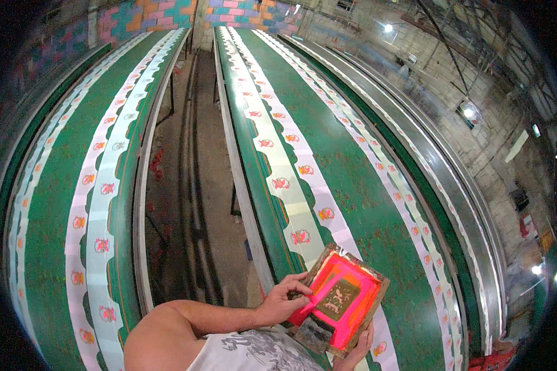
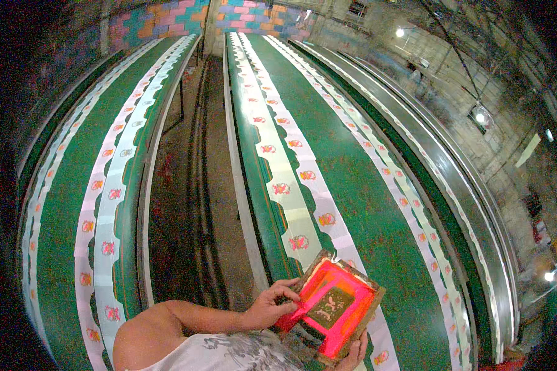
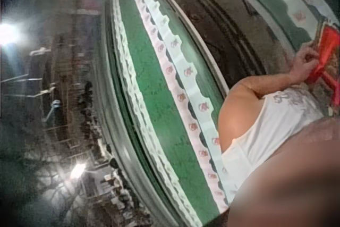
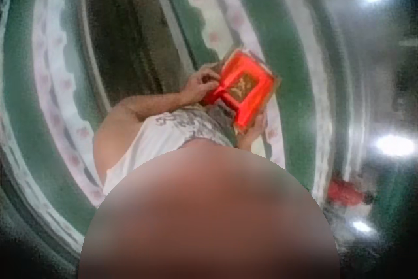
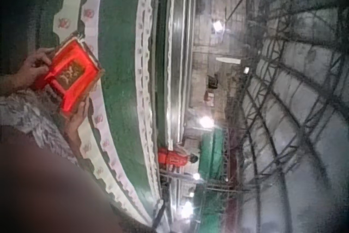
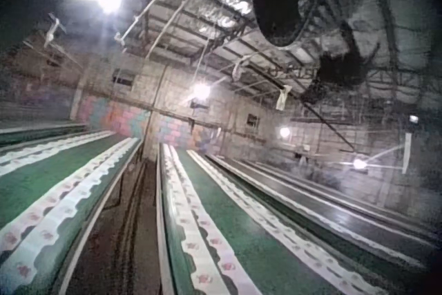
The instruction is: The person uses a pink-framed screen to rub pink ink onto a moving strip of white fabric with printed motifs on a green conveyor table. The person repeatedly lifts and repositions the screen along the fabric, then walks along the line to continue the same action further down the strip.
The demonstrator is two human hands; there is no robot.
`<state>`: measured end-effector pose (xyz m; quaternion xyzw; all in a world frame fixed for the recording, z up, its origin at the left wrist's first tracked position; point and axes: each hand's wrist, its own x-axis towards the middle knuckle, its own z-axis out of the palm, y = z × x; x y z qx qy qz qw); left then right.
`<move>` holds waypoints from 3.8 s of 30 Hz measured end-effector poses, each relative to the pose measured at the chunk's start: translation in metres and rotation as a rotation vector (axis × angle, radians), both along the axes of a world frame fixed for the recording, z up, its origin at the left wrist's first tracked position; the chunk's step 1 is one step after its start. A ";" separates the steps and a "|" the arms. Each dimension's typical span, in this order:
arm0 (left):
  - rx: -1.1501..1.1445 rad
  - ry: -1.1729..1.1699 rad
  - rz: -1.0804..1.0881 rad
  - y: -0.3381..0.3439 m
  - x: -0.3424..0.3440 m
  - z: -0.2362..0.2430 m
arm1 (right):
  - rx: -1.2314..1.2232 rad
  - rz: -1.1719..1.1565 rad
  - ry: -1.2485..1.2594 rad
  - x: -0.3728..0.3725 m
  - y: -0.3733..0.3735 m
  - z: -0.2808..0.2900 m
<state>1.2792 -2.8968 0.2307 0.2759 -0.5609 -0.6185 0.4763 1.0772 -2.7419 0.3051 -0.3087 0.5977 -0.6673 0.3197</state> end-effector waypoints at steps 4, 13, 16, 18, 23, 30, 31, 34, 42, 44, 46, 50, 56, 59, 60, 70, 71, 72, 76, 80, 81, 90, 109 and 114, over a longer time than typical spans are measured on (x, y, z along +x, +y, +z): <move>-0.050 -0.069 0.040 -0.034 0.007 0.010 | -0.098 -0.035 -0.185 -0.004 -0.044 -0.028; -0.034 -0.143 0.129 -0.129 0.046 0.018 | -0.238 0.052 -0.245 0.002 -0.157 -0.066; -0.043 -0.112 0.105 -0.179 0.064 0.015 | -0.262 0.035 -0.262 0.023 -0.204 -0.070; -0.037 -0.094 0.078 -0.216 0.078 0.012 | -0.248 -0.013 -0.257 0.038 -0.231 -0.065; -0.027 -0.075 0.035 -0.294 0.120 0.013 | -0.084 -0.123 -0.098 0.096 -0.283 -0.039; -0.039 0.014 -0.048 -0.379 0.155 0.029 | -0.212 0.054 -0.122 0.139 -0.369 -0.015; -0.057 0.011 -0.039 -0.388 0.156 0.027 | -0.249 0.110 -0.163 0.140 -0.380 -0.015; -0.058 -0.007 0.010 -0.405 0.157 0.022 | -0.250 0.071 -0.208 0.136 -0.409 -0.023; -0.122 -0.178 0.160 -0.445 0.192 0.035 | -0.144 -0.042 -0.286 0.140 -0.481 -0.057; -0.063 -0.131 0.156 -0.459 0.199 0.032 | -0.137 -0.030 -0.281 0.145 -0.494 -0.057; -0.056 -0.135 0.173 -0.472 0.200 0.028 | -0.150 0.052 -0.261 0.148 -0.502 -0.049; 0.007 -0.128 0.186 -0.507 0.203 0.022 | -0.026 0.101 0.648 0.155 -0.528 -0.026; 0.128 0.087 0.237 -0.601 0.259 0.019 | -0.135 0.099 0.007 0.217 -0.639 -0.042; 0.284 0.118 0.272 -0.652 0.311 0.016 | -0.107 0.171 0.061 0.250 -0.710 -0.053; 0.227 0.125 0.340 -0.667 0.326 0.015 | -0.128 0.237 -0.024 0.264 -0.731 -0.053; 0.128 0.217 0.601 -0.770 0.480 0.012 | -0.251 0.582 0.003 0.425 -0.923 -0.003; 0.138 0.231 0.633 -0.775 0.495 0.010 | -0.245 0.680 -0.061 0.439 -0.934 0.001; 0.142 0.238 0.668 -0.778 0.508 0.008 | -0.237 0.775 -0.124 0.452 -0.945 0.003; 0.052 0.119 0.848 -0.781 0.554 -0.004 | -0.161 0.782 -0.082 0.499 -1.000 -0.010; 0.100 0.227 0.964 -0.781 0.576 -0.009 | -0.194 0.938 -0.086 0.523 -1.015 -0.011; 0.082 0.235 0.968 -0.782 0.580 -0.009 | -0.235 0.950 -0.091 0.531 -1.019 -0.011; 0.063 0.193 0.754 -0.843 0.552 0.000 | -0.273 0.805 -0.202 0.503 -1.030 0.009; 0.024 0.010 0.090 -1.039 0.423 0.014 | -0.205 -0.004 -0.228 0.367 -1.064 -0.073; 0.036 0.053 -0.147 -1.096 0.391 -0.040 | -0.137 -0.230 -0.035 0.371 -1.049 -0.109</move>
